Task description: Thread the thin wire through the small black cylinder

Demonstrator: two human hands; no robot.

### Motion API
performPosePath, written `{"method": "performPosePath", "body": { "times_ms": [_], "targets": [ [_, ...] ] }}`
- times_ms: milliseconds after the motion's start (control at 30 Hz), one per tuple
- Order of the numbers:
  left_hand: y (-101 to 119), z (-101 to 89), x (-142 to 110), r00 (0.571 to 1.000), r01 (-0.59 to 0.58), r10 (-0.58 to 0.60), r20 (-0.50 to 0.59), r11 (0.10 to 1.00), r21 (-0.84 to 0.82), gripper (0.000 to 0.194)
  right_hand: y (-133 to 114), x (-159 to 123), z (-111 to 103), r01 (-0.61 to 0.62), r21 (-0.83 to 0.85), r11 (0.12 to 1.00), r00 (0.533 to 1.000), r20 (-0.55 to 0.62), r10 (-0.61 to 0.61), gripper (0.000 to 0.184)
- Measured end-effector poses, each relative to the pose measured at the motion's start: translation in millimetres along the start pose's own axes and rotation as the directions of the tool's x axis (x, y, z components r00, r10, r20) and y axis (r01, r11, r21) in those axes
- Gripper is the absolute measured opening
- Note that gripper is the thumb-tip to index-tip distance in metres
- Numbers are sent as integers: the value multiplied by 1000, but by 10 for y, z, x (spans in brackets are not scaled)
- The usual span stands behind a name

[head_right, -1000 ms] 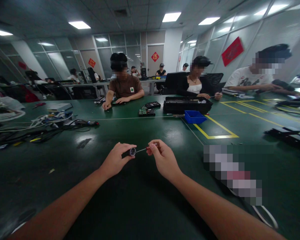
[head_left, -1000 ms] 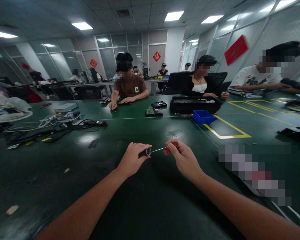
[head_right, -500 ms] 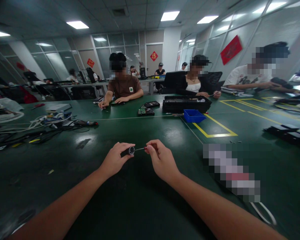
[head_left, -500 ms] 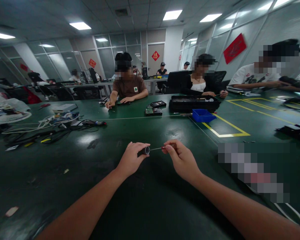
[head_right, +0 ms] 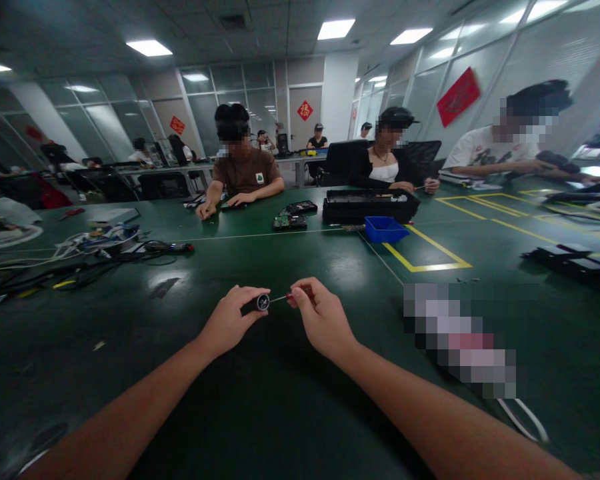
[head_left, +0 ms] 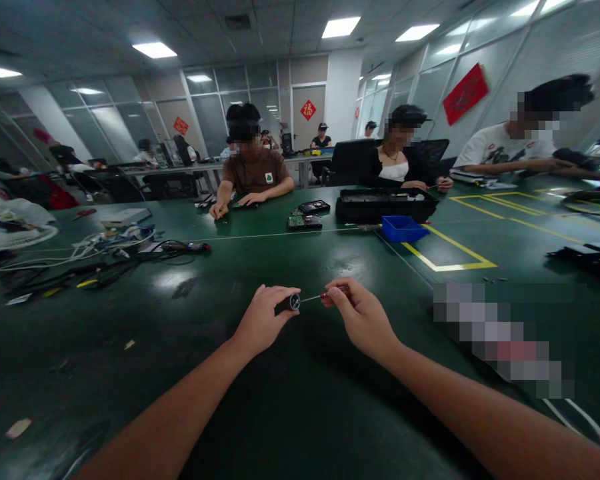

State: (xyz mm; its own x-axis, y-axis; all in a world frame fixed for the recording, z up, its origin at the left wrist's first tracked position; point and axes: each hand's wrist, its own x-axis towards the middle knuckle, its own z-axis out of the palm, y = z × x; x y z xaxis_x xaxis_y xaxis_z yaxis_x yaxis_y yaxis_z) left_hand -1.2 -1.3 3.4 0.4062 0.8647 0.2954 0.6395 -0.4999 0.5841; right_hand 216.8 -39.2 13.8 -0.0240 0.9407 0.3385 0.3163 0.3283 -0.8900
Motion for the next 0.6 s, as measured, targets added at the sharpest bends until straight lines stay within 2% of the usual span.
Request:
{"method": "performPosePath", "body": {
  "times_ms": [167,367,467,600],
  "targets": [
    [-20,8,3,1000,14,-14,-1,1000,19,37,29,-8,7,9,-53,999,1000,-12,-10,23],
    [-58,22,7,1000,29,-29,9,999,28,39,29,5,-75,57,-118,991,990,-122,-72,23],
    [-47,31,8,999,32,-32,19,999,24,39,16,3,-99,100,-130,986,989,-96,-112,21],
    [-30,42,4,998,42,-43,38,999,25,39,10,-3,-89,118,-226,967,992,-23,-126,21]
  ]
}}
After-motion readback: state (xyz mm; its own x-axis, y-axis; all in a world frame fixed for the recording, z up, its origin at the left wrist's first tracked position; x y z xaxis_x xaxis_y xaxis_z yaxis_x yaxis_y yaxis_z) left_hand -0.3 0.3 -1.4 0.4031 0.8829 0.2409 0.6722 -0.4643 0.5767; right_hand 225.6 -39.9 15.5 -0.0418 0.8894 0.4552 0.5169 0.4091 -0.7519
